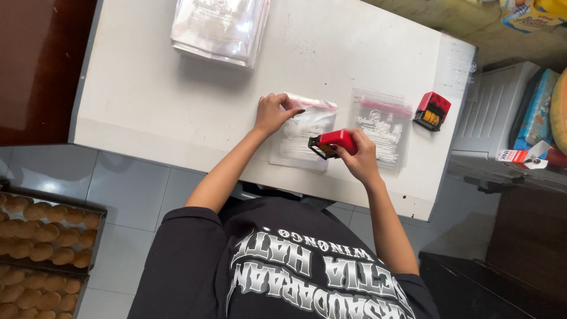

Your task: Stamping a bakery brand logo onto clear plastic zip-lock bags using a hand stamp.

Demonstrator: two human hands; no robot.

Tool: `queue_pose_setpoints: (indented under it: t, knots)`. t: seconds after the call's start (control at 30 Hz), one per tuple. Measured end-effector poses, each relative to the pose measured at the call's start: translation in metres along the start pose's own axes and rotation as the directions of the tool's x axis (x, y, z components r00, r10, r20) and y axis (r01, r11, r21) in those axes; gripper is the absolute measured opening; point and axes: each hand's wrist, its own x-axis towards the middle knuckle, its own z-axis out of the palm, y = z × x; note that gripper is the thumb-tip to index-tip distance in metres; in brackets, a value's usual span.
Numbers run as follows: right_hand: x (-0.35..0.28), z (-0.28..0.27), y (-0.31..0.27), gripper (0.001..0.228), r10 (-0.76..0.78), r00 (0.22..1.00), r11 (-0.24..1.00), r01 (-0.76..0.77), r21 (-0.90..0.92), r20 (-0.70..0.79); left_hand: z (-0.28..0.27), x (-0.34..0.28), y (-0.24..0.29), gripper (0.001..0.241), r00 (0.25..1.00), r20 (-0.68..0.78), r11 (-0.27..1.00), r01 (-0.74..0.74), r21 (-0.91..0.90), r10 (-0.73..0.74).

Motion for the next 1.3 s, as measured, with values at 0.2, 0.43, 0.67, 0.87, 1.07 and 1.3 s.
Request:
queue_pose_setpoints:
  t: [0.2, 0.43, 0.67, 0.87, 1.07, 1.3]
  knots:
    - [-0.008, -0.016, -0.009, 0.033, -0.046, 0.997, 0.998, 0.049, 0.043, -0.055, -0.019, -0.005, 0.022, 0.021, 0.987, 0.131, 0.937, 0.131, -0.324, -0.093]
    - [-0.013, -0.033, -0.02, 0.033, -0.028, 0.993, 0.998, 0.034, 0.054, -0.112, -0.023, -0.006, 0.025, 0.015, 0.987, 0.153, 0.893, 0.114, -0.436, -0.052]
    - [-0.015, -0.001, -0.017, 0.037, -0.149, 0.989, 0.982, 0.146, -0.123, -0.019, -0.003, -0.007, -0.009, 0.023, 0.979, -0.108, 0.973, -0.15, 0.173, 0.17]
    - [-0.006, 0.025, -0.041, 0.042, -0.253, 0.956, 0.892, 0.291, -0.346, 0.152, -0.001, -0.002, -0.02, 0.022, 0.97, -0.114, 0.948, -0.18, 0.263, 0.216]
    - [0.002, 0.04, -0.045, 0.049, -0.309, 0.908, 0.784, 0.412, -0.465, 0.282, 0.002, -0.001, -0.026, 0.021, 0.971, -0.111, 0.948, -0.177, 0.265, 0.213]
    - [0.002, 0.048, -0.044, 0.049, -0.308, 0.899, 0.755, 0.43, -0.495, 0.311, 0.004, -0.002, -0.027, 0.021, 0.97, -0.114, 0.947, -0.177, 0.269, 0.214]
